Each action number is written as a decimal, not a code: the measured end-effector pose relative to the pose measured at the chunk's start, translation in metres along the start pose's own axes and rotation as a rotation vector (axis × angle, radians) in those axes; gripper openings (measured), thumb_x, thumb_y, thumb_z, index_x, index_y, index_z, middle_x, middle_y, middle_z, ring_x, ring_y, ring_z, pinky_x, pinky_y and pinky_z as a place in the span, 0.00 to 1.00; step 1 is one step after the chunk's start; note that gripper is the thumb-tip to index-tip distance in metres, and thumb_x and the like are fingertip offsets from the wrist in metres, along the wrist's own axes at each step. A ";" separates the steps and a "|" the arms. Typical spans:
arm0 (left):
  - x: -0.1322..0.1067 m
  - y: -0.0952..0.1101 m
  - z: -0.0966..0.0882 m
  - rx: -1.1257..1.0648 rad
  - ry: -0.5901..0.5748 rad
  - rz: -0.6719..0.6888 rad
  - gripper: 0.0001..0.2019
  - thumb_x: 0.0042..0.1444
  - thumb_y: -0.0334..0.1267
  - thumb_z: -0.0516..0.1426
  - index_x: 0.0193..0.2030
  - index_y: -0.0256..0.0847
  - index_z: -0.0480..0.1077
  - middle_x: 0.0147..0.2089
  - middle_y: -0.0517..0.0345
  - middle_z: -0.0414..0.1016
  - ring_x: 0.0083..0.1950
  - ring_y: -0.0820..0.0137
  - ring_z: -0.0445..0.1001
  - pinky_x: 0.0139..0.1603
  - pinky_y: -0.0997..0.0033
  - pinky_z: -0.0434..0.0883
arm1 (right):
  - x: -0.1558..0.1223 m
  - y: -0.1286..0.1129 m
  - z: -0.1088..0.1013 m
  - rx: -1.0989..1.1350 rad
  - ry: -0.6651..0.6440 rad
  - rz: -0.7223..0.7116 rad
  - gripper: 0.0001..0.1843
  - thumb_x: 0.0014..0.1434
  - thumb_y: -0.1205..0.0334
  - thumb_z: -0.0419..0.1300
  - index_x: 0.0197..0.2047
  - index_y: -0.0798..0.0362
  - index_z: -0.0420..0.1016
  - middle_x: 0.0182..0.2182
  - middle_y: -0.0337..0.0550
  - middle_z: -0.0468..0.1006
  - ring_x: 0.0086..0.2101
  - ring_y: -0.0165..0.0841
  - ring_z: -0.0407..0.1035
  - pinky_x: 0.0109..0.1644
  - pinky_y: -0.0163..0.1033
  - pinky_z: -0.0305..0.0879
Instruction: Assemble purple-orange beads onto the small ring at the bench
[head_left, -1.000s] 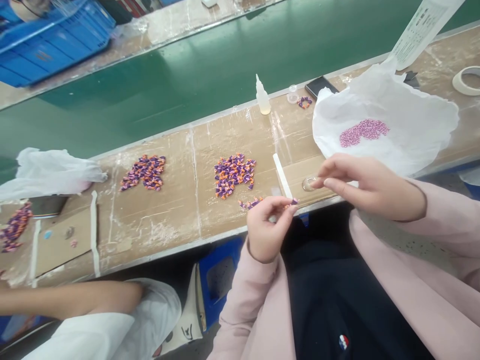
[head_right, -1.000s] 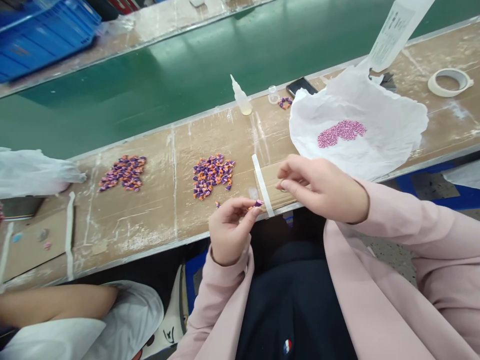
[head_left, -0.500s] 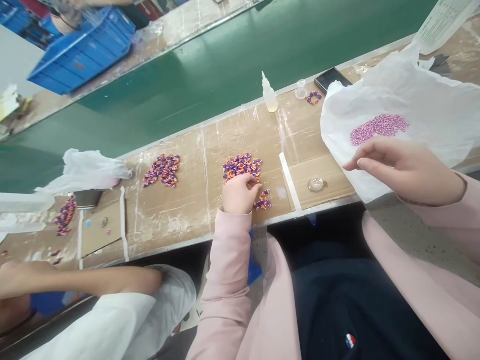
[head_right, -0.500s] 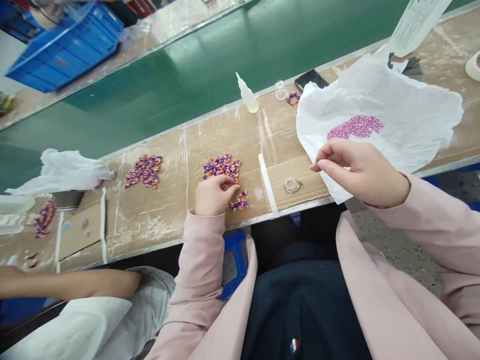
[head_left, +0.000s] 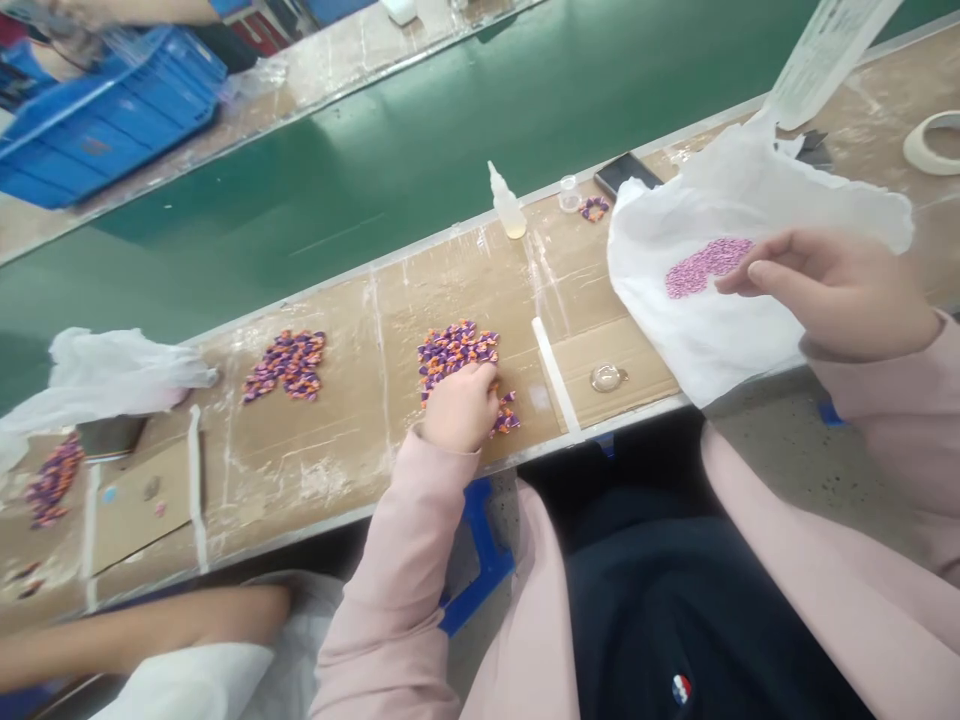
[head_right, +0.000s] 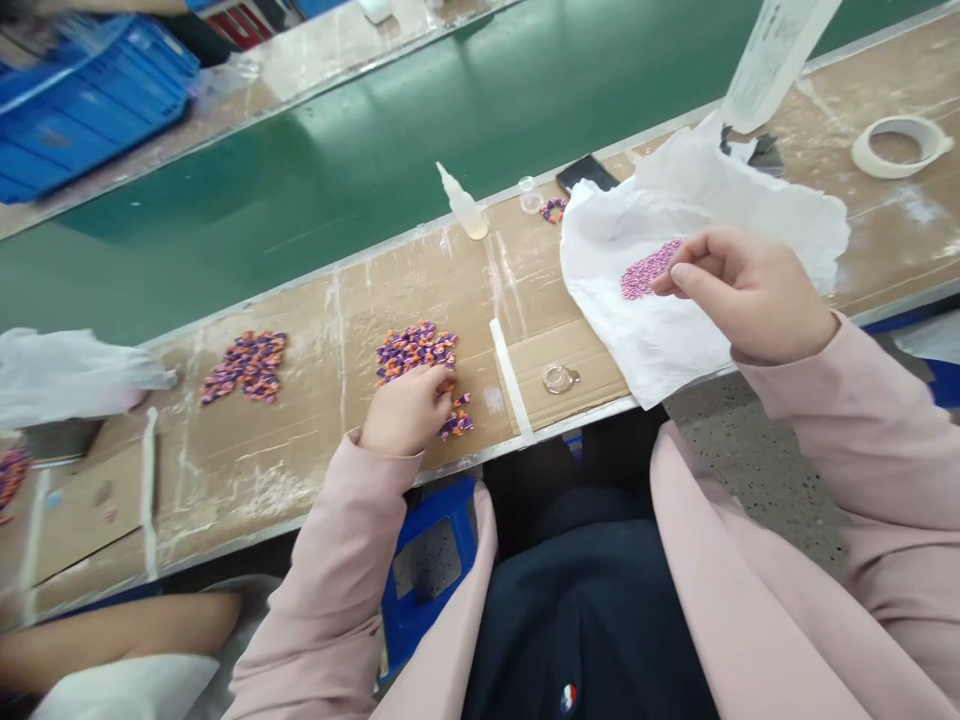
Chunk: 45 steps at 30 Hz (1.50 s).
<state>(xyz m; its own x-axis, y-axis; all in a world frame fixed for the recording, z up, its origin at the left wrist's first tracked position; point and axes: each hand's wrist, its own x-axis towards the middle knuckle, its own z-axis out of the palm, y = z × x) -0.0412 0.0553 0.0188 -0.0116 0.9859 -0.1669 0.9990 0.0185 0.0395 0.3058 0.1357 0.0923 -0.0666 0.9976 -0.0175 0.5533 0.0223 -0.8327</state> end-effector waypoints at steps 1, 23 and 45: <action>-0.001 -0.004 0.000 -0.038 0.030 0.022 0.11 0.55 0.30 0.53 0.37 0.42 0.76 0.40 0.48 0.81 0.44 0.57 0.78 0.40 0.64 0.70 | 0.004 0.004 -0.002 0.002 0.017 0.012 0.04 0.62 0.70 0.58 0.36 0.55 0.74 0.37 0.50 0.83 0.41 0.35 0.78 0.50 0.41 0.72; -0.045 0.048 0.007 -1.700 0.214 -0.215 0.15 0.47 0.44 0.69 0.29 0.40 0.68 0.25 0.63 0.70 0.20 0.79 0.63 0.17 0.82 0.57 | 0.073 0.105 0.051 -0.516 -0.057 -0.383 0.07 0.52 0.65 0.61 0.24 0.52 0.70 0.28 0.47 0.76 0.35 0.41 0.69 0.50 0.50 0.62; -0.020 0.125 -0.014 -1.525 0.116 0.234 0.12 0.58 0.46 0.63 0.30 0.40 0.77 0.31 0.54 0.79 0.31 0.69 0.76 0.32 0.70 0.73 | -0.025 -0.008 0.045 -0.239 -0.272 -1.078 0.06 0.65 0.69 0.52 0.35 0.51 0.63 0.33 0.45 0.70 0.36 0.38 0.62 0.41 0.46 0.61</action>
<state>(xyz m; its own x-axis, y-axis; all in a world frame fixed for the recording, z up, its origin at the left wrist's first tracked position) 0.0829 0.0404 0.0413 0.0586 0.9966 0.0584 -0.0095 -0.0580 0.9983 0.2652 0.1080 0.0747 -0.7655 0.4047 0.5003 0.2407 0.9011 -0.3606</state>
